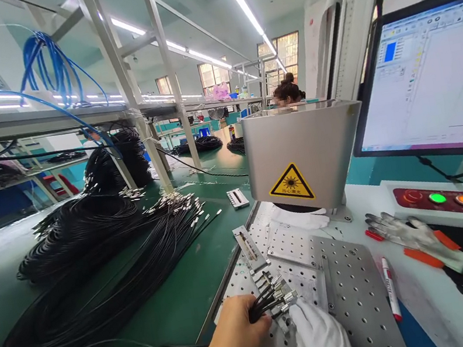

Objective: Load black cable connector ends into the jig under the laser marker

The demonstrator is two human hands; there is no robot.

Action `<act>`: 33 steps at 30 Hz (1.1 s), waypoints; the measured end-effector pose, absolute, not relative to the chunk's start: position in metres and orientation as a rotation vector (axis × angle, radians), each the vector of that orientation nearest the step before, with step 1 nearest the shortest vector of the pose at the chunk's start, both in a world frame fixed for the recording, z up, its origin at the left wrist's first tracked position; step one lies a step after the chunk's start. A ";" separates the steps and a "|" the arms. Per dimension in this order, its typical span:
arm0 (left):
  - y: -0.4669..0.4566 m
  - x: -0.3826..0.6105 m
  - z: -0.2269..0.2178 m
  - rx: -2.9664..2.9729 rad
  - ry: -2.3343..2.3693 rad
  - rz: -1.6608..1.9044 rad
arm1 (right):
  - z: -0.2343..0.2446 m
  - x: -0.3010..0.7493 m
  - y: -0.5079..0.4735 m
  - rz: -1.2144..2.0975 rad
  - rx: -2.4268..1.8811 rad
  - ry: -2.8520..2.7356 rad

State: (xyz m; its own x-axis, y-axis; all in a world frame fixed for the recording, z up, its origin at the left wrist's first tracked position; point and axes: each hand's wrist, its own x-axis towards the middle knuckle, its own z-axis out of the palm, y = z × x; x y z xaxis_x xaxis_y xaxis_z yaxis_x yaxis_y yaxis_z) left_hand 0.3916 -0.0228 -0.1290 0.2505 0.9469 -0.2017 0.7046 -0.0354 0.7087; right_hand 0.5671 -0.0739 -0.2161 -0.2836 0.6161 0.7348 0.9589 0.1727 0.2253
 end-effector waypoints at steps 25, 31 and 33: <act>-0.020 0.393 -0.119 1.753 1.471 0.361 | -0.206 0.549 -0.074 -0.352 -1.928 -1.934; -0.014 0.383 -0.113 1.740 1.413 0.476 | -0.199 0.545 -0.073 -0.348 -1.908 -1.889; -0.012 0.382 -0.113 1.730 1.404 0.498 | -0.200 0.545 -0.072 -0.338 -1.902 -1.845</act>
